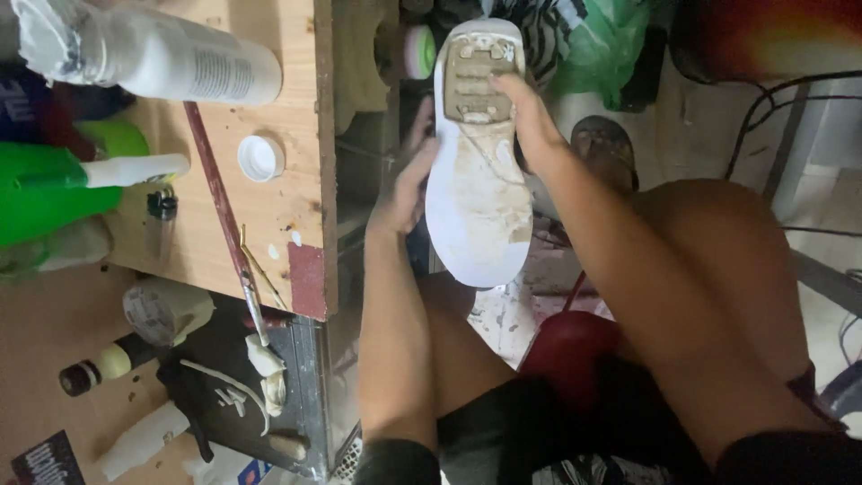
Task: The person uses a rotating buffing machine to clean the sole and sides of a white sneaker. They hold the shoe with both hands, rotating it to buff different areas of the sole and upper against the spinning wheel.
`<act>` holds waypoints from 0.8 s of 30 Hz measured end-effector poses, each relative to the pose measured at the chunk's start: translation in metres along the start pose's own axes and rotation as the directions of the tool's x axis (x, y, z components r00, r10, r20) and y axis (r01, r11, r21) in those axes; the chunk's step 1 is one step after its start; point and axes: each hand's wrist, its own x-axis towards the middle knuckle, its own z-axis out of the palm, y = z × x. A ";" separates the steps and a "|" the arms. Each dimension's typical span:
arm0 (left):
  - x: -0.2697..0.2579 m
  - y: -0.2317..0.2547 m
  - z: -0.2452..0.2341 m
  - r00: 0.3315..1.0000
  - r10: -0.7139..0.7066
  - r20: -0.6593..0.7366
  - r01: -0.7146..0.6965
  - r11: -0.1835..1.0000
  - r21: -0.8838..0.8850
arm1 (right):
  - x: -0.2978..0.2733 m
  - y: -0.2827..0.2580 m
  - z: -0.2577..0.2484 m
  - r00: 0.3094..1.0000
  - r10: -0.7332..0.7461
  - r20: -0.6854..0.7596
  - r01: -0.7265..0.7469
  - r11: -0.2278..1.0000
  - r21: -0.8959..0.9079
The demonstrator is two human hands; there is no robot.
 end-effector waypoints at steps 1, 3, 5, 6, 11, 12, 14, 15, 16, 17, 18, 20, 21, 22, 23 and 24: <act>0.001 -0.004 0.001 1.000 -0.003 -0.010 0.003 1.000 -0.006 | -0.001 0.003 0.000 1.000 0.010 0.004 -0.010 1.000 -0.007; 0.008 -0.006 0.003 0.996 0.047 0.070 -0.038 0.992 -0.119 | 0.002 0.003 0.002 0.997 -0.063 -0.040 0.063 0.998 -0.008; 0.011 -0.009 0.003 0.994 0.074 0.081 -0.059 0.983 -0.175 | 0.009 0.005 -0.002 0.991 -0.131 -0.008 0.131 0.989 -0.062; 0.016 -0.009 0.003 0.989 0.121 0.091 -0.098 0.969 -0.225 | 0.015 0.003 -0.003 0.976 -0.213 0.039 0.216 0.969 -0.116; 0.021 -0.016 0.005 0.987 0.142 0.071 -0.111 0.937 -0.331 | 0.014 -0.001 0.002 0.997 -0.060 -0.039 0.051 0.980 -0.193; 0.025 -0.015 0.003 0.984 0.161 0.074 -0.128 0.935 -0.331 | 0.015 -0.007 0.007 0.998 -0.032 -0.054 0.018 0.969 -0.247; 0.025 -0.009 0.002 0.993 0.100 0.063 -0.074 0.941 -0.329 | 0.017 -0.006 0.006 0.993 -0.063 -0.104 0.024 0.940 -0.340; 0.025 -0.006 0.002 0.998 0.035 0.052 -0.016 0.945 -0.327 | 0.019 -0.005 0.005 0.984 -0.096 -0.153 0.022 0.904 -0.427; 0.028 -0.010 -0.002 0.998 0.032 0.056 -0.012 0.944 -0.330 | 0.019 -0.007 0.008 0.983 -0.096 -0.158 0.019 0.904 -0.427; 0.031 -0.015 -0.005 0.995 0.084 0.051 -0.058 0.920 -0.387 | 0.020 -0.008 0.010 0.982 -0.024 -0.186 -0.056 0.909 -0.412; 0.034 -0.020 -0.007 0.989 0.138 0.044 -0.104 0.889 -0.445 | 0.021 -0.010 0.012 0.976 0.046 -0.213 -0.130 0.909 -0.397; 0.045 -0.029 -0.021 0.983 -0.182 0.019 0.170 0.871 -0.462 | 0.025 -0.012 0.015 0.977 0.058 -0.205 -0.133 0.917 -0.375; 0.050 -0.034 -0.029 0.875 -0.484 -0.003 0.424 0.768 -0.479 | 0.026 -0.012 0.016 0.979 0.071 -0.191 -0.136 0.927 -0.351; 0.046 -0.023 -0.023 0.874 -0.485 -0.001 0.425 0.766 -0.482 | 0.026 -0.013 0.018 0.979 0.072 -0.193 -0.138 0.925 -0.353; 0.043 -0.012 -0.018 0.982 -0.188 0.012 0.176 0.895 -0.409 | 0.025 -0.015 0.019 0.985 0.071 -0.157 -0.123 0.930 -0.347; 0.038 -0.001 -0.012 0.991 0.127 0.048 -0.103 0.934 -0.343 | 0.024 -0.016 0.021 0.990 0.072 -0.120 -0.109 0.933 -0.342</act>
